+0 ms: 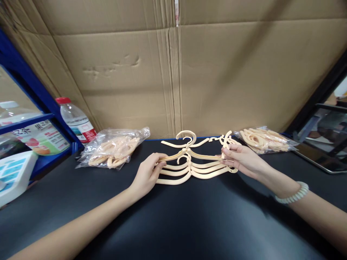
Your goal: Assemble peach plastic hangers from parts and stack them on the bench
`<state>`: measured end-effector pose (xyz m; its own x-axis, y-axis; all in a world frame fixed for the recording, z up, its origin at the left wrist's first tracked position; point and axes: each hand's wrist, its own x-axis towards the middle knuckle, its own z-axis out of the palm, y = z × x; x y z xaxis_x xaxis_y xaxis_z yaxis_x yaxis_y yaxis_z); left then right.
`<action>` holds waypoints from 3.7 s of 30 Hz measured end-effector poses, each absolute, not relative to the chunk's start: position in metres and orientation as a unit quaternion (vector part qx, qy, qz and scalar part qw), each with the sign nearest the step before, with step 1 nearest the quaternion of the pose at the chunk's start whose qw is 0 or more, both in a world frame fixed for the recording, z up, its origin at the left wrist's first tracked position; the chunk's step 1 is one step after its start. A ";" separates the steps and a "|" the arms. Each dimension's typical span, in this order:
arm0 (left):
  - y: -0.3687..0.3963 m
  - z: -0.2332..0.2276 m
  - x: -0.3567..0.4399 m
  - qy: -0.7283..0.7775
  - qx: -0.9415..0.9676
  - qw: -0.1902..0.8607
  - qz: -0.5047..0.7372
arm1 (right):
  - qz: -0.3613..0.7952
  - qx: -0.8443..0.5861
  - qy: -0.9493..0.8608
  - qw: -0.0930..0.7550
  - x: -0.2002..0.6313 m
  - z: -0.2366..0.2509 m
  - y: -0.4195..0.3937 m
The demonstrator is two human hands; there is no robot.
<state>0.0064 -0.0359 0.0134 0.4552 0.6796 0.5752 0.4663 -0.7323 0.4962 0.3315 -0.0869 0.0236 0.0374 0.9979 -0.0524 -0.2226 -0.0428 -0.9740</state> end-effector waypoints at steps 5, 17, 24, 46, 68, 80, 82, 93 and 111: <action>-0.037 0.015 0.007 0.338 0.844 0.124 0.397 | 0.549 -0.479 -0.419 0.542 0.329 0.028 -0.089; -0.037 0.016 0.007 0.331 0.849 0.106 0.397 | 0.550 -0.514 -0.404 0.519 0.324 0.031 -0.093; -0.037 0.016 0.008 0.328 0.852 0.101 0.396 | 0.546 -0.517 -0.418 0.510 0.323 0.030 -0.093; -0.036 0.015 0.006 0.328 0.850 0.106 0.399 | 0.494 -0.523 -0.410 0.560 0.314 0.025 -0.093; -0.039 0.041 0.001 0.355 0.893 0.007 0.276 | 0.471 -0.464 -0.433 0.612 0.327 0.034 -0.090; -0.052 0.092 -0.010 0.201 0.975 -0.051 0.083 | 0.528 -0.503 -0.500 0.467 0.389 0.054 -0.081; -0.054 0.089 -0.009 0.192 0.979 -0.034 0.056 | 0.517 -0.521 -0.533 0.421 0.398 0.055 -0.083; -0.068 0.076 0.001 0.206 0.978 -0.029 -0.015 | 0.278 -0.584 -0.743 0.170 0.405 0.068 -0.089; -0.081 0.057 0.015 0.215 0.970 -0.111 0.026 | 0.185 -0.461 -0.861 0.108 0.335 0.049 -0.105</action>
